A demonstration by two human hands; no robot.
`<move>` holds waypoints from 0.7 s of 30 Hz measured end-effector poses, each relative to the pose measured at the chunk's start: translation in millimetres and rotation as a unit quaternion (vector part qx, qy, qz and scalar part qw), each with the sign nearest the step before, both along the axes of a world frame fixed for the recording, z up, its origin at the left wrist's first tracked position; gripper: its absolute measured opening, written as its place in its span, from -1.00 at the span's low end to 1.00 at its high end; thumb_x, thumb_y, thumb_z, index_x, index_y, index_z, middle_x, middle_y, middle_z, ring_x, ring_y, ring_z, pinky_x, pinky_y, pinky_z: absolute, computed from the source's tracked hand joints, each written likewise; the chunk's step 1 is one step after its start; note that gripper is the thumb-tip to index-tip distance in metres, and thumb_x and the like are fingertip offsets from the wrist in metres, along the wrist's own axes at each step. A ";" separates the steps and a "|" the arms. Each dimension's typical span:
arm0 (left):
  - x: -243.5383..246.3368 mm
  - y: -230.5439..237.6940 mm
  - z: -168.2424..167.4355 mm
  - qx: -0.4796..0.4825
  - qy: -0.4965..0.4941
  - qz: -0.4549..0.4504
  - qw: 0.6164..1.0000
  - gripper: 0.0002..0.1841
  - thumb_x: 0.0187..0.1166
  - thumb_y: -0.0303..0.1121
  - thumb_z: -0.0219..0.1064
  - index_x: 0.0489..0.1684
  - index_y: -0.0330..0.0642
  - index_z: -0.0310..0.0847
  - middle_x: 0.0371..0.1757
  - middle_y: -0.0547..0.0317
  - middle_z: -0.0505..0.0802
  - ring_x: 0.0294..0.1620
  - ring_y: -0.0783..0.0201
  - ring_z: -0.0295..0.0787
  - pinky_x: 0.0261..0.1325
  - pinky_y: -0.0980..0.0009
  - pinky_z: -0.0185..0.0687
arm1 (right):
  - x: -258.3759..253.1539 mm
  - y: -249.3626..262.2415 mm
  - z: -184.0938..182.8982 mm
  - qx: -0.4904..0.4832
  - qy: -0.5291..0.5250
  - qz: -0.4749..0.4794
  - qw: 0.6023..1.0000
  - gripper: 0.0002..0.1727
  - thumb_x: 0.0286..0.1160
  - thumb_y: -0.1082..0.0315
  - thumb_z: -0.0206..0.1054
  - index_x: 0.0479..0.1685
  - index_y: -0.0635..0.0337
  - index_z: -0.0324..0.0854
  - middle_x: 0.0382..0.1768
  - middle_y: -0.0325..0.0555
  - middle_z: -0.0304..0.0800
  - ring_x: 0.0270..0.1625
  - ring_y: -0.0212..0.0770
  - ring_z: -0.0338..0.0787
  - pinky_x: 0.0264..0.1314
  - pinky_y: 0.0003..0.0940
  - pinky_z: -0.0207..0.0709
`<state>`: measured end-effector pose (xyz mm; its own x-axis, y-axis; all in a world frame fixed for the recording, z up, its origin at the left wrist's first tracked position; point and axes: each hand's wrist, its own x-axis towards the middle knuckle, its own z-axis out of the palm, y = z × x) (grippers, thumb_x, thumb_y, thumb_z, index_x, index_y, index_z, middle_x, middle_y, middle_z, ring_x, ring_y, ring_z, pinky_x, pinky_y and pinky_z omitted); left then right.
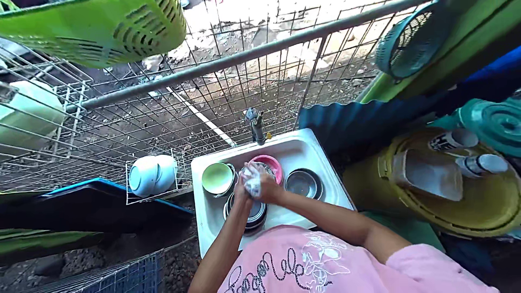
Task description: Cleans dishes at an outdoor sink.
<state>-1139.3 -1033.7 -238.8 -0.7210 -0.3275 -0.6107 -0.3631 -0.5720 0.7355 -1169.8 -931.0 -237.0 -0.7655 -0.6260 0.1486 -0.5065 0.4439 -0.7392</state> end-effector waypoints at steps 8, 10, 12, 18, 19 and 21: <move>-5.5 -27.1 -8.1 -0.109 0.099 0.064 0.987 -0.54 0.92 -0.19 -0.14 0.29 -0.42 0.53 0.02 -0.01 0.80 0.04 0.31 0.76 0.19 0.26 0.71 | -65.2 15.5 1.2 -0.236 -0.314 -0.164 0.905 -0.76 0.56 0.47 0.36 0.06 0.49 0.67 -0.12 0.03 0.82 -0.08 -0.37 0.77 0.16 -0.38 0.67; -3.5 -36.8 -16.7 -0.023 0.030 -0.024 0.999 -0.28 0.87 0.15 -0.45 0.50 -0.24 0.40 0.15 -0.08 0.79 0.10 0.15 0.75 0.15 0.14 0.71 | -51.7 9.5 -6.4 -0.233 -0.162 -0.146 0.947 -0.73 0.38 0.45 0.48 -0.05 0.50 0.72 -0.16 0.05 0.88 -0.05 -0.31 0.85 0.21 -0.31 0.72; -0.1 -48.2 -18.8 0.137 -0.052 -0.110 0.983 0.00 0.60 0.50 -0.59 0.60 -0.14 0.32 0.25 -0.28 0.77 0.16 -0.16 0.77 0.10 -0.12 0.71 | -46.9 7.3 -12.8 -0.201 -0.042 -0.077 0.976 -0.71 0.20 0.41 0.54 -0.22 0.53 0.76 -0.24 0.20 0.90 -0.09 -0.05 0.91 0.16 -0.05 0.75; 25.1 -67.1 -28.0 0.036 -0.044 -0.005 0.998 -0.40 0.61 -0.51 -0.10 0.72 -0.13 0.05 0.22 -0.24 0.66 -0.02 -0.01 0.76 -0.08 0.08 0.75 | -74.9 8.9 -83.1 -0.109 -0.214 -0.115 0.964 -0.66 0.66 0.36 0.26 0.11 0.53 0.71 0.08 0.27 0.84 0.22 -0.05 0.81 0.47 -0.16 0.58; 26.1 -67.8 -29.4 -0.023 -0.044 0.005 0.999 -0.27 0.55 -0.56 -0.04 0.83 -0.08 -0.11 0.31 -0.26 0.60 -0.02 0.02 0.74 -0.12 0.12 0.74 | -82.9 9.8 -102.7 -0.026 -0.230 -0.134 0.964 -0.57 0.70 0.24 0.27 0.30 0.44 0.65 0.26 0.25 0.78 0.40 -0.01 0.73 0.60 -0.09 0.48; 30.8 -71.6 -34.4 -0.108 -0.024 0.021 0.994 -0.25 0.66 -0.49 0.02 0.90 -0.05 -0.20 0.60 -0.33 0.44 0.23 -0.03 0.68 0.05 0.07 0.72 | -80.4 8.5 -130.8 0.189 -0.215 -0.092 0.954 -0.42 0.69 0.07 0.20 0.60 0.20 0.51 0.61 0.21 0.50 0.72 0.19 0.38 0.72 0.29 0.17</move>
